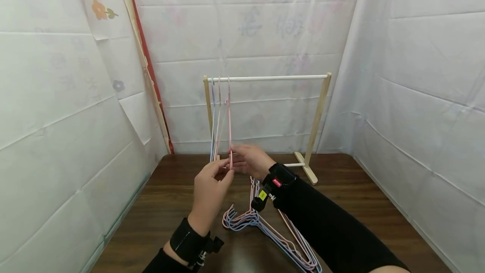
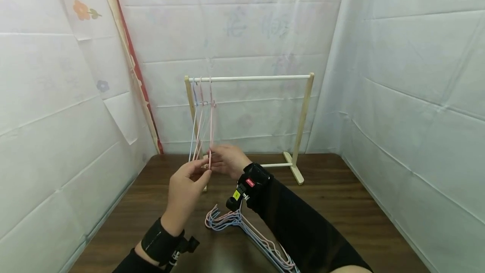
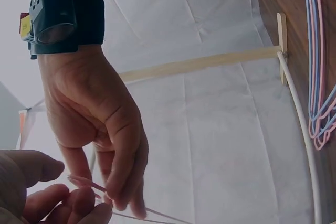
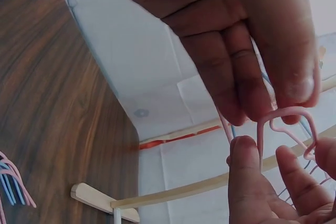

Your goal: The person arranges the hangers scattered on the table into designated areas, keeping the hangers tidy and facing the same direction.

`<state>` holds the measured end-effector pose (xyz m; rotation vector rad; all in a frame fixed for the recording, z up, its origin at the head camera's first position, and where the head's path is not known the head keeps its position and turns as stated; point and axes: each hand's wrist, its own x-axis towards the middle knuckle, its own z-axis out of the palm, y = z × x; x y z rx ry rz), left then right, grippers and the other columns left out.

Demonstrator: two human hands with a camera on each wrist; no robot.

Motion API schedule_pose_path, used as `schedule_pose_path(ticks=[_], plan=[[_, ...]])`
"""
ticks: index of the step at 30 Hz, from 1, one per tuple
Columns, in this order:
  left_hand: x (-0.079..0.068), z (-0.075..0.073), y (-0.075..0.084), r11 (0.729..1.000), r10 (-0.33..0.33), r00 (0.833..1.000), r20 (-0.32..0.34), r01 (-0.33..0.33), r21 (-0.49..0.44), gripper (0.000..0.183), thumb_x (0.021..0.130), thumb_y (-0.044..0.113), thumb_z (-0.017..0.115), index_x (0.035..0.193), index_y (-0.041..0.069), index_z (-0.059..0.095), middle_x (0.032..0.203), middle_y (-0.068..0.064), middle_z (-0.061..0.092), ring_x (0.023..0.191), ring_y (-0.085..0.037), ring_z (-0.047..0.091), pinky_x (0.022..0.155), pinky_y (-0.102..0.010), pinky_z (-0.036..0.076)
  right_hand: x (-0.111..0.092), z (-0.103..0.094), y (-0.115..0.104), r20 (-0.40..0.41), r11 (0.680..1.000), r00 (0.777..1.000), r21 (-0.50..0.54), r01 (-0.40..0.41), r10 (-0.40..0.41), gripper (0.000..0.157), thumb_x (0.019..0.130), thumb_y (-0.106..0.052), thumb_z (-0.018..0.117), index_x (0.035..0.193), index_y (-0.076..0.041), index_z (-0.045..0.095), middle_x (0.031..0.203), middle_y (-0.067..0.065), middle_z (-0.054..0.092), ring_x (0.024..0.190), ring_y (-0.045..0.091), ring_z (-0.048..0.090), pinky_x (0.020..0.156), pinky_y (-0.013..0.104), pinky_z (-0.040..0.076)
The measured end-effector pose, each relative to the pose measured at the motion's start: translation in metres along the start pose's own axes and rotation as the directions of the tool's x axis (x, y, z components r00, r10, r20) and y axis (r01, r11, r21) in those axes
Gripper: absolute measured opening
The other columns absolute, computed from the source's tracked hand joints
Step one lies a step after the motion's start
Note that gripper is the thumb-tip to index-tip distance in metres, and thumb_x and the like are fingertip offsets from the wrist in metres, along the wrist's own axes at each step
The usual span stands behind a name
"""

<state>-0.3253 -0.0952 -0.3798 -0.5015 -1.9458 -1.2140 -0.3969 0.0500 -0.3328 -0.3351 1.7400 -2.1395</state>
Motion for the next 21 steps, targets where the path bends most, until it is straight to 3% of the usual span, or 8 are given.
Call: schedule_pose_path(ticks=[5, 16, 21], plan=[[-0.015, 0.0, -0.001, 0.999, -0.01, 1.0, -0.019, 0.009, -0.038, 0.024, 0.085, 0.0, 0.072, 0.109, 0.005, 0.072, 0.101, -0.003, 0.066, 0.087, -0.013, 0.062, 0.071, -0.032, 0.058, -0.01, 0.001, 0.004, 0.013, 1.0, 1.0, 0.012, 0.016, -0.016, 0.026, 0.102, -0.019, 0.055, 0.114, 0.004, 0.058, 0.101, 0.02, 0.065, 0.087, 0.026, 0.066, 0.082, 0.035, 0.056], [-0.049, 0.006, -0.002, 0.974, -0.169, 0.986, 0.008, 0.168, -0.151, 0.015, 0.09, 0.004, 0.068, 0.104, 0.007, 0.07, 0.115, -0.003, 0.056, 0.091, -0.014, 0.059, 0.069, -0.032, 0.058, -0.042, -0.009, 0.036, -0.005, 0.998, 0.998, -0.001, 0.057, -0.057, 0.034, 0.101, -0.023, 0.058, 0.128, -0.003, 0.054, 0.112, 0.025, 0.064, 0.098, 0.032, 0.064, 0.087, 0.039, 0.054], [-0.066, 0.014, -0.008, 0.969, -0.204, 0.978, 0.054, 0.209, -0.13, 0.014, 0.088, 0.004, 0.069, 0.101, 0.01, 0.07, 0.114, 0.0, 0.054, 0.088, -0.013, 0.059, 0.065, -0.032, 0.057, -0.058, -0.017, 0.056, -0.052, 0.996, 0.996, -0.045, 0.076, -0.078, 0.035, 0.1, -0.026, 0.06, 0.128, -0.006, 0.056, 0.109, 0.023, 0.065, 0.097, 0.032, 0.064, 0.084, 0.038, 0.055]])
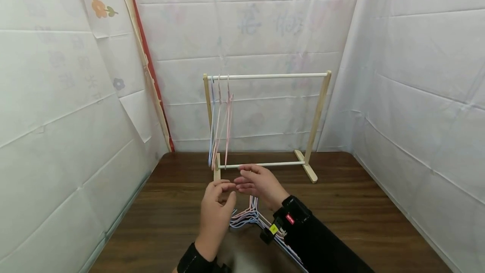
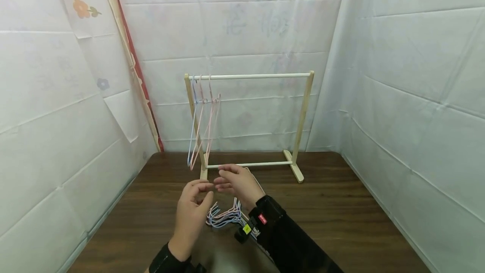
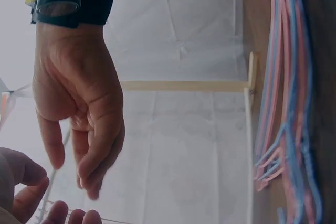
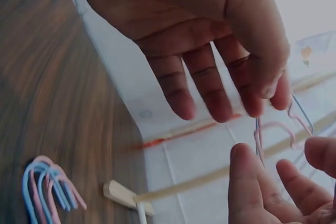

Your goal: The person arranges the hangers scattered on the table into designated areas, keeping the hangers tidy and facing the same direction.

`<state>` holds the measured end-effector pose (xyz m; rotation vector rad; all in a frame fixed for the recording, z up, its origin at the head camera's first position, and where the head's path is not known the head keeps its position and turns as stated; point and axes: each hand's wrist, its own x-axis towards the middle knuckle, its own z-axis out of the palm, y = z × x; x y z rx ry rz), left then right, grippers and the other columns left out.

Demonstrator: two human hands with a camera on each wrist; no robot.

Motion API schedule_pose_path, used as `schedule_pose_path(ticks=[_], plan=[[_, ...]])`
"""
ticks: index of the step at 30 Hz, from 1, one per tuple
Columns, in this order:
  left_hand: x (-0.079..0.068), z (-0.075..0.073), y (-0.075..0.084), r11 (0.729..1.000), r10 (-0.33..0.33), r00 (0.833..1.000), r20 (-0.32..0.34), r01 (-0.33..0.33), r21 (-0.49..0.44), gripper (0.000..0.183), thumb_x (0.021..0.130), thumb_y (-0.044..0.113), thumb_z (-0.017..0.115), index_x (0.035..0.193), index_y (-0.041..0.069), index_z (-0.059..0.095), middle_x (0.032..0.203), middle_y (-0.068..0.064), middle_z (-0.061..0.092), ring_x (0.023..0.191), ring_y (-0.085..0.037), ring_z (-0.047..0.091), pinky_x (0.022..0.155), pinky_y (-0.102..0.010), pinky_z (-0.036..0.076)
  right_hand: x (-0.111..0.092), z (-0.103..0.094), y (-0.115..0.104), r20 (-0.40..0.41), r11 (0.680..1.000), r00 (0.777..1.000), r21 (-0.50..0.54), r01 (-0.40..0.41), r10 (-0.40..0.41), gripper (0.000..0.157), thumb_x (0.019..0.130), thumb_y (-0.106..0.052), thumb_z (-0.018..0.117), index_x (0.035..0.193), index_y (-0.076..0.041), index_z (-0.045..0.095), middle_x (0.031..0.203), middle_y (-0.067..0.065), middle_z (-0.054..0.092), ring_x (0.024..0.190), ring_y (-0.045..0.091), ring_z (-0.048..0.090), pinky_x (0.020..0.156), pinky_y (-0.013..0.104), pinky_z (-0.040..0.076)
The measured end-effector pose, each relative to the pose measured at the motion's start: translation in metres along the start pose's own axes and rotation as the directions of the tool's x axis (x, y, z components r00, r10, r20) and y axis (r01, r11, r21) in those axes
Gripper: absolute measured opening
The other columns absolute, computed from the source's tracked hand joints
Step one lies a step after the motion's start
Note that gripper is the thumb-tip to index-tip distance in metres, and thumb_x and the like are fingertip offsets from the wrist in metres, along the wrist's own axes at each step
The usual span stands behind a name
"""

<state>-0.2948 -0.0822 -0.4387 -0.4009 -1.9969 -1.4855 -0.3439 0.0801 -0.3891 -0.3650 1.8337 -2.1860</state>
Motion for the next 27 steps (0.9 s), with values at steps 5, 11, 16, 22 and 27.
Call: schedule_pose_path(ticks=[5, 11, 16, 22, 27], plan=[[-0.01, 0.009, -0.01, 0.988, -0.012, 0.994, 0.109, -0.005, 0.155, 0.015, 0.085, 0.008, 0.072, 0.097, 0.017, 0.071, 0.109, 0.006, 0.056, 0.093, -0.01, 0.055, 0.071, -0.034, 0.055, -0.019, -0.009, 0.017, -0.055, 0.993, 0.997, -0.107, 0.048, -0.055, 0.03, 0.1, -0.025, 0.06, 0.123, -0.006, 0.06, 0.104, 0.021, 0.066, 0.093, 0.032, 0.065, 0.08, 0.037, 0.057], [-0.021, 0.016, -0.011, 0.947, 0.018, 0.951, 0.307, -0.115, 0.301, 0.017, 0.085, 0.016, 0.073, 0.102, 0.018, 0.071, 0.103, 0.007, 0.059, 0.091, -0.011, 0.057, 0.075, -0.036, 0.053, -0.036, -0.016, 0.045, -0.101, 0.991, 0.993, -0.121, 0.054, -0.067, 0.024, 0.099, -0.018, 0.06, 0.117, -0.001, 0.063, 0.099, 0.018, 0.066, 0.09, 0.031, 0.065, 0.076, 0.036, 0.058], [-0.028, 0.019, -0.009, 0.931, 0.025, 0.926, 0.377, -0.159, 0.328, 0.014, 0.088, 0.018, 0.07, 0.102, 0.019, 0.071, 0.099, 0.007, 0.061, 0.087, -0.011, 0.058, 0.071, -0.035, 0.054, -0.047, -0.024, 0.057, -0.087, 0.992, 0.995, -0.118, 0.047, -0.058, 0.022, 0.1, -0.014, 0.058, 0.115, 0.0, 0.063, 0.099, 0.017, 0.065, 0.091, 0.031, 0.064, 0.078, 0.039, 0.057], [-0.025, 0.008, -0.025, 0.767, -0.014, 0.901, 0.433, -0.268, 0.583, 0.019, 0.085, 0.024, 0.074, 0.1, 0.013, 0.071, 0.095, -0.002, 0.064, 0.084, -0.022, 0.06, 0.071, -0.042, 0.053, -0.066, -0.046, 0.055, -0.11, 0.868, 0.991, -0.497, 0.01, -0.074, 0.019, 0.096, -0.019, 0.063, 0.111, -0.009, 0.067, 0.102, 0.011, 0.066, 0.091, 0.028, 0.063, 0.077, 0.045, 0.055], [-0.02, -0.012, -0.043, 0.634, -0.19, 0.876, 0.444, -0.236, 0.736, 0.033, 0.078, 0.028, 0.081, 0.1, 0.007, 0.069, 0.09, -0.011, 0.059, 0.081, -0.033, 0.056, 0.073, -0.051, 0.05, -0.087, -0.066, 0.052, -0.217, 0.535, 0.971, -0.835, -0.13, -0.102, 0.042, 0.088, -0.034, 0.073, 0.123, -0.013, 0.063, 0.117, 0.014, 0.058, 0.104, 0.034, 0.056, 0.082, 0.052, 0.049]])
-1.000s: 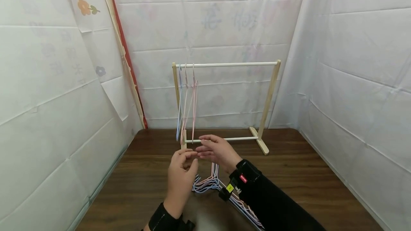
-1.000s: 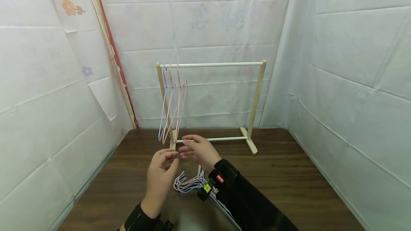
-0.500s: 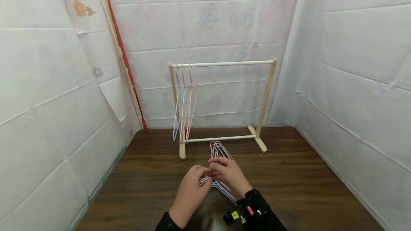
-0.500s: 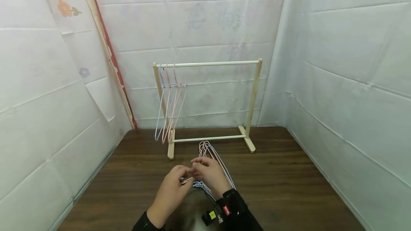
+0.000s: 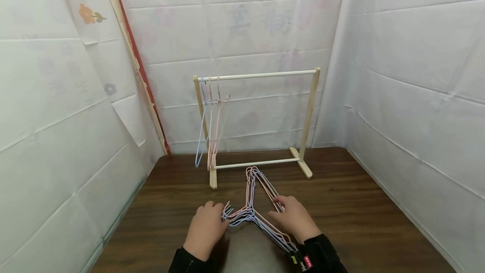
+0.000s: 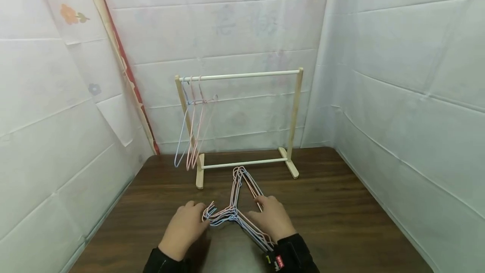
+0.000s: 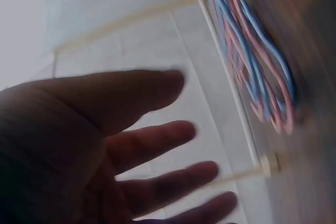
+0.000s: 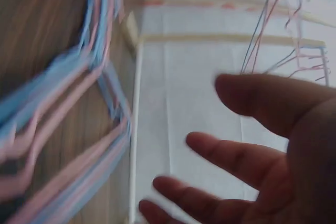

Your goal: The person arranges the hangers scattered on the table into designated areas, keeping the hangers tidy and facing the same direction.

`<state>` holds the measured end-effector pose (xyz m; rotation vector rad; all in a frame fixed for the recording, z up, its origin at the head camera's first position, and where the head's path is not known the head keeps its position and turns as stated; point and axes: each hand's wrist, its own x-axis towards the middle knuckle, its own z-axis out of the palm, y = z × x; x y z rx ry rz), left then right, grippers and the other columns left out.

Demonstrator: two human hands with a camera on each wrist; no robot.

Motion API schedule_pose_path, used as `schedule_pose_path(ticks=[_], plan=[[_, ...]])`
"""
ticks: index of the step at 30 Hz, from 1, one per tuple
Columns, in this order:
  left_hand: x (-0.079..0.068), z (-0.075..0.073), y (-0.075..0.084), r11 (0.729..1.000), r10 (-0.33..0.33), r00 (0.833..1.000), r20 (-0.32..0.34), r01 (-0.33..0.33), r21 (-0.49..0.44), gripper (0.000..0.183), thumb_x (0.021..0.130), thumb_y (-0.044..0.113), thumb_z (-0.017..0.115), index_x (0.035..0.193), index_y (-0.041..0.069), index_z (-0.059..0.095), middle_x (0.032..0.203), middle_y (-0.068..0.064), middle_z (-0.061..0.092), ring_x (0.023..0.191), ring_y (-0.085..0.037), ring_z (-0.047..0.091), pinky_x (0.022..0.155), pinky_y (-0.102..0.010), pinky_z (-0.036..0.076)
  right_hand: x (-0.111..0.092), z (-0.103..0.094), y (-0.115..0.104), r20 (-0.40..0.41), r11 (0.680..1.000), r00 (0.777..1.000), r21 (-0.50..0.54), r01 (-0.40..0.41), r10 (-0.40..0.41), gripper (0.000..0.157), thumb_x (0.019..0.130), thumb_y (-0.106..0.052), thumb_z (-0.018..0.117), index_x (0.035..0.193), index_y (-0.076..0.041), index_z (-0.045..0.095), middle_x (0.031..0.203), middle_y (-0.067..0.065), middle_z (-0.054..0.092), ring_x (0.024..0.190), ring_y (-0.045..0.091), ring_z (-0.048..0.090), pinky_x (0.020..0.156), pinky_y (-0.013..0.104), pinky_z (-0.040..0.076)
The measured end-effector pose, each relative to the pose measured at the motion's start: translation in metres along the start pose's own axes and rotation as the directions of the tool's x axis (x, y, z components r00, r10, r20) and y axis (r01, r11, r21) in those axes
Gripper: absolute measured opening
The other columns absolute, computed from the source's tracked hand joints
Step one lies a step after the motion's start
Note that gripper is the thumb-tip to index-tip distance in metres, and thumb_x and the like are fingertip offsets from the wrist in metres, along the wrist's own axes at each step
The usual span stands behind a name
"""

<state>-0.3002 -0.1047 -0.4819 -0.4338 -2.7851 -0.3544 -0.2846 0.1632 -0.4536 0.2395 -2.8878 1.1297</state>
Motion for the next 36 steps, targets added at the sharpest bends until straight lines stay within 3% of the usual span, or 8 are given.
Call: schedule_pose_path(ticks=[4, 9, 12, 16, 21, 25, 30, 36], plan=[[0.0, 0.003, -0.011, 0.999, -0.005, 0.996, 0.094, 0.009, -0.048, 0.036, 0.075, 0.025, 0.083, 0.106, 0.009, 0.071, 0.087, -0.008, 0.058, 0.078, -0.03, 0.055, 0.071, -0.05, 0.049, -0.007, -0.002, 0.012, 0.019, 0.976, 0.994, -0.194, -0.101, 0.106, 0.071, 0.077, -0.041, 0.08, 0.134, -0.009, 0.055, 0.12, 0.022, 0.053, 0.106, 0.045, 0.052, 0.082, 0.059, 0.047], [0.0, 0.005, -0.01, 0.991, 0.084, 0.987, 0.136, -0.068, -0.119, 0.045, 0.076, 0.018, 0.082, 0.118, 0.013, 0.07, 0.096, -0.012, 0.062, 0.08, -0.03, 0.06, 0.07, -0.047, 0.052, -0.014, 0.006, 0.02, 0.131, 0.962, 0.979, -0.241, -0.124, 0.159, 0.082, 0.067, -0.037, 0.087, 0.136, -0.008, 0.053, 0.119, 0.026, 0.052, 0.098, 0.043, 0.056, 0.076, 0.059, 0.049], [-0.001, 0.005, -0.007, 0.99, 0.111, 0.981, 0.157, -0.095, -0.105, 0.039, 0.075, 0.016, 0.083, 0.112, 0.012, 0.072, 0.093, -0.01, 0.065, 0.082, -0.029, 0.061, 0.074, -0.046, 0.053, -0.018, 0.009, 0.021, 0.172, 0.962, 0.972, -0.247, -0.111, 0.157, 0.088, 0.062, -0.031, 0.091, 0.137, -0.007, 0.052, 0.116, 0.023, 0.052, 0.093, 0.04, 0.057, 0.072, 0.057, 0.05], [-0.002, 0.007, -0.007, 0.993, 0.088, 0.979, 0.184, -0.072, -0.088, 0.024, 0.075, 0.012, 0.082, 0.098, 0.011, 0.075, 0.086, -0.002, 0.067, 0.081, -0.023, 0.062, 0.074, -0.042, 0.054, -0.02, 0.011, 0.02, 0.185, 0.956, 0.969, -0.275, -0.106, 0.161, 0.091, 0.059, -0.024, 0.093, 0.139, -0.009, 0.052, 0.114, 0.021, 0.051, 0.096, 0.04, 0.052, 0.07, 0.056, 0.05], [-0.002, 0.011, -0.005, 0.991, 0.115, 0.984, 0.133, -0.104, -0.082, 0.01, 0.075, 0.006, 0.079, 0.078, 0.013, 0.073, 0.073, 0.002, 0.064, 0.069, -0.018, 0.061, 0.065, -0.039, 0.053, -0.019, 0.013, 0.023, 0.157, 0.947, 0.975, -0.303, -0.106, 0.159, 0.084, 0.06, -0.018, 0.092, 0.134, -0.009, 0.056, 0.109, 0.019, 0.052, 0.092, 0.038, 0.05, 0.068, 0.054, 0.049], [-0.001, 0.015, -0.003, 0.99, 0.129, 0.987, 0.098, -0.123, -0.066, 0.016, 0.075, 0.004, 0.077, 0.068, 0.016, 0.068, 0.066, 0.004, 0.059, 0.062, -0.016, 0.056, 0.058, -0.037, 0.051, -0.018, 0.014, 0.026, 0.143, 0.946, 0.977, -0.306, -0.106, 0.156, 0.071, 0.064, -0.014, 0.089, 0.129, -0.009, 0.059, 0.106, 0.018, 0.052, 0.089, 0.037, 0.05, 0.066, 0.053, 0.048], [-0.001, 0.016, -0.001, 0.991, 0.121, 0.99, 0.07, -0.116, -0.069, 0.018, 0.075, 0.005, 0.076, 0.067, 0.017, 0.066, 0.065, 0.004, 0.056, 0.06, -0.015, 0.054, 0.055, -0.036, 0.049, -0.016, 0.012, 0.027, 0.103, 0.944, 0.986, -0.318, -0.09, 0.129, 0.067, 0.067, -0.016, 0.085, 0.128, -0.011, 0.059, 0.104, 0.015, 0.051, 0.087, 0.035, 0.048, 0.064, 0.049, 0.047], [0.002, 0.013, 0.002, 0.989, 0.1, 0.994, -0.036, -0.103, -0.107, 0.017, 0.079, 0.013, 0.079, 0.071, 0.02, 0.066, 0.069, 0.004, 0.05, 0.062, -0.015, 0.051, 0.054, -0.034, 0.046, -0.015, 0.002, 0.024, 0.009, 0.949, 0.997, -0.307, -0.074, 0.081, 0.07, 0.069, -0.015, 0.083, 0.133, -0.012, 0.056, 0.11, 0.016, 0.05, 0.09, 0.035, 0.047, 0.062, 0.048, 0.045]])
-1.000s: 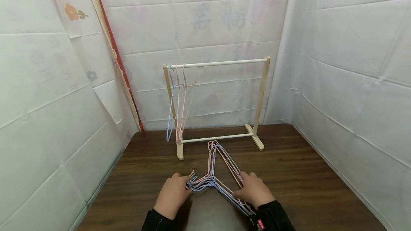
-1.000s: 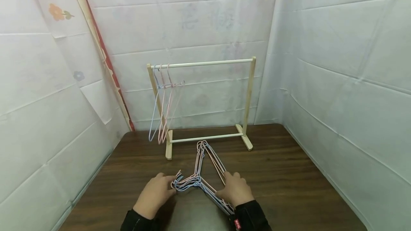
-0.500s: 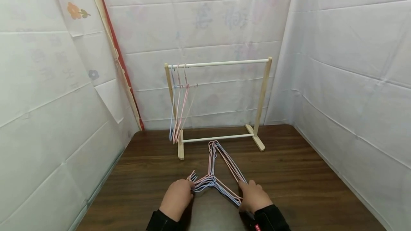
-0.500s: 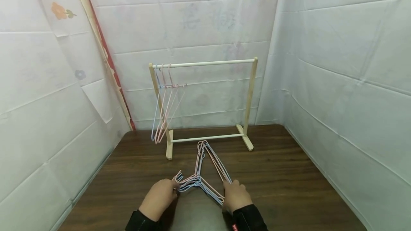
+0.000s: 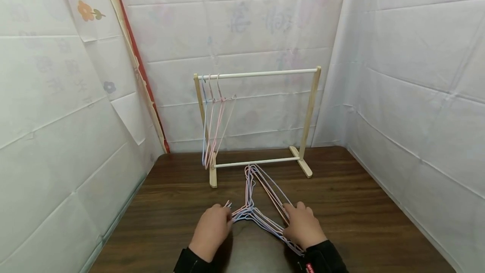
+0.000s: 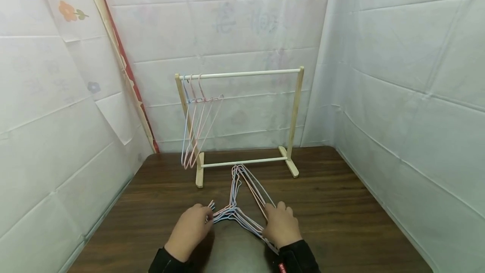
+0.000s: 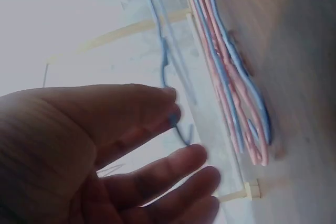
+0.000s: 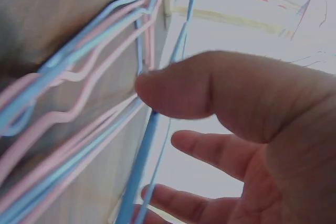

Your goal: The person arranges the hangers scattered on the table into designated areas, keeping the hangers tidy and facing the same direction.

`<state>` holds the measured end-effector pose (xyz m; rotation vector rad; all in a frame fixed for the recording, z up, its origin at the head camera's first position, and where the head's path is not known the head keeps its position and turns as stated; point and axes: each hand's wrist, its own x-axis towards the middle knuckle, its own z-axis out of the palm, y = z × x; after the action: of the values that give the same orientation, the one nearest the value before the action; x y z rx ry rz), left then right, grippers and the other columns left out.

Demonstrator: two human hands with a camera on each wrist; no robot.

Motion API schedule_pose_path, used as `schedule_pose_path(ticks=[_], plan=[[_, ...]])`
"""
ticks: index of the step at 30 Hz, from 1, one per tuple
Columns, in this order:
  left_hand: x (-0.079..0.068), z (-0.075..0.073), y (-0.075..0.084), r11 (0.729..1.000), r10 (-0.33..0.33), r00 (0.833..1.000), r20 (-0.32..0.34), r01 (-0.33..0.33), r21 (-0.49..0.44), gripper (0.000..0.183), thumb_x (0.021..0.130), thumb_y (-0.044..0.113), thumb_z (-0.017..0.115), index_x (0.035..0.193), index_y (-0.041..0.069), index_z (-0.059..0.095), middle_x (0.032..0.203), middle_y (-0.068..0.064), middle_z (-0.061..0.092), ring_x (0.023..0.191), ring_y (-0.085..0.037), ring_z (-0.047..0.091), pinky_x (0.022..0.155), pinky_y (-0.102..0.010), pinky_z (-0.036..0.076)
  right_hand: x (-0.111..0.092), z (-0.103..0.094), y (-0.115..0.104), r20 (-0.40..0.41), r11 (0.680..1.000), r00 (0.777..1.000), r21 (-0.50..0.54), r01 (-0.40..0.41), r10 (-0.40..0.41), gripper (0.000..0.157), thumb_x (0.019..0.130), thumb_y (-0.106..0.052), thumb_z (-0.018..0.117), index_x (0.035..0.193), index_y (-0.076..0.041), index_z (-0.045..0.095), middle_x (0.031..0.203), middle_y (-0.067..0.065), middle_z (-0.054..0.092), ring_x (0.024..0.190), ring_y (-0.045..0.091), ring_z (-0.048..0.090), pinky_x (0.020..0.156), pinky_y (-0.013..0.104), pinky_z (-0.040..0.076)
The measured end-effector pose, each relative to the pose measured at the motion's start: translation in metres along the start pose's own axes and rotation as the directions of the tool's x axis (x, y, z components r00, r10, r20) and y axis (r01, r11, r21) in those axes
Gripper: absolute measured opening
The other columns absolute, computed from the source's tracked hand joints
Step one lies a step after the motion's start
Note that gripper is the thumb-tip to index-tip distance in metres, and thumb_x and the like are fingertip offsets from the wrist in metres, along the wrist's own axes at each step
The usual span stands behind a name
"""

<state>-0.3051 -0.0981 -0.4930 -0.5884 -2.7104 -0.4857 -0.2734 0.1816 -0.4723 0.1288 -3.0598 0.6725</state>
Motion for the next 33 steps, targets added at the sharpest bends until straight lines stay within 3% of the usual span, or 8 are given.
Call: schedule_pose_path(ticks=[3, 6, 12, 18, 24, 26, 28, 33], plan=[[0.003, -0.002, 0.003, 0.999, -0.017, 0.997, -0.079, 0.015, -0.031, 0.012, 0.08, 0.02, 0.081, 0.082, 0.019, 0.069, 0.082, 0.0, 0.056, 0.072, -0.018, 0.055, 0.061, -0.036, 0.05, 0.001, -0.005, 0.001, -0.023, 0.999, 1.0, 0.044, -0.001, 0.002, 0.067, 0.071, -0.016, 0.081, 0.134, -0.013, 0.056, 0.115, 0.017, 0.049, 0.095, 0.036, 0.047, 0.065, 0.048, 0.046], [0.006, -0.006, 0.007, 0.996, -0.015, 0.983, -0.185, -0.001, -0.086, 0.026, 0.08, 0.022, 0.081, 0.103, 0.015, 0.07, 0.106, -0.009, 0.062, 0.094, -0.026, 0.059, 0.077, -0.044, 0.054, 0.004, -0.009, 0.002, -0.013, 0.991, 1.0, 0.134, -0.004, 0.006, 0.067, 0.073, -0.018, 0.079, 0.135, -0.013, 0.054, 0.117, 0.018, 0.05, 0.096, 0.035, 0.049, 0.066, 0.047, 0.046], [0.01, -0.017, 0.016, 0.979, 0.069, 0.951, -0.3, -0.123, -0.165, 0.063, 0.085, 0.024, 0.077, 0.141, 0.012, 0.05, 0.147, -0.018, 0.041, 0.124, -0.034, 0.045, 0.09, -0.048, 0.051, 0.007, -0.014, 0.007, 0.069, 0.944, 0.997, 0.327, -0.039, 0.018, 0.076, 0.073, -0.024, 0.079, 0.139, -0.001, 0.048, 0.129, 0.026, 0.051, 0.104, 0.034, 0.055, 0.079, 0.051, 0.048], [0.01, -0.029, 0.025, 0.946, 0.176, 0.926, -0.335, -0.253, -0.204, 0.081, 0.086, 0.021, 0.075, 0.153, 0.014, 0.029, 0.158, -0.012, 0.018, 0.136, -0.03, 0.029, 0.097, -0.051, 0.045, 0.006, -0.016, 0.009, 0.147, 0.888, 0.989, 0.457, -0.038, -0.033, 0.088, 0.076, -0.028, 0.08, 0.142, 0.01, 0.037, 0.13, 0.027, 0.053, 0.111, 0.037, 0.054, 0.086, 0.053, 0.049], [0.009, -0.041, 0.035, 0.88, 0.288, 0.868, -0.405, -0.407, -0.245, 0.081, 0.085, 0.015, 0.072, 0.152, 0.008, 0.028, 0.157, -0.015, 0.02, 0.138, -0.031, 0.025, 0.098, -0.056, 0.042, 0.002, -0.013, 0.005, 0.169, 0.843, 0.976, 0.538, 0.028, -0.14, 0.085, 0.075, -0.027, 0.079, 0.141, 0.009, 0.039, 0.123, 0.02, 0.056, 0.11, 0.032, 0.052, 0.09, 0.051, 0.047], [0.008, -0.044, 0.039, 0.86, 0.304, 0.859, -0.411, -0.433, -0.271, 0.079, 0.085, 0.014, 0.071, 0.152, 0.008, 0.029, 0.157, -0.015, 0.022, 0.137, -0.033, 0.027, 0.097, -0.058, 0.042, 0.001, -0.013, 0.003, 0.181, 0.803, 0.966, 0.594, 0.041, -0.183, 0.084, 0.077, -0.024, 0.077, 0.143, 0.009, 0.036, 0.124, 0.019, 0.055, 0.111, 0.03, 0.051, 0.092, 0.049, 0.046], [0.006, -0.044, 0.043, 0.853, 0.301, 0.867, -0.397, -0.431, -0.295, 0.077, 0.086, 0.014, 0.07, 0.152, 0.009, 0.03, 0.157, -0.012, 0.023, 0.136, -0.033, 0.029, 0.095, -0.057, 0.044, 0.0, -0.015, 0.002, 0.183, 0.763, 0.958, 0.644, 0.052, -0.219, 0.082, 0.08, -0.023, 0.075, 0.144, 0.009, 0.035, 0.125, 0.017, 0.054, 0.111, 0.028, 0.05, 0.091, 0.047, 0.046], [0.0, -0.039, 0.048, 0.885, 0.239, 0.929, -0.281, -0.328, -0.332, 0.076, 0.089, 0.02, 0.071, 0.152, 0.024, 0.029, 0.156, 0.001, 0.025, 0.137, -0.022, 0.028, 0.097, -0.05, 0.045, -0.003, -0.018, -0.002, 0.164, 0.671, 0.956, 0.74, 0.044, -0.244, 0.081, 0.083, -0.02, 0.073, 0.146, 0.008, 0.031, 0.123, 0.018, 0.052, 0.106, 0.026, 0.051, 0.085, 0.039, 0.048]])
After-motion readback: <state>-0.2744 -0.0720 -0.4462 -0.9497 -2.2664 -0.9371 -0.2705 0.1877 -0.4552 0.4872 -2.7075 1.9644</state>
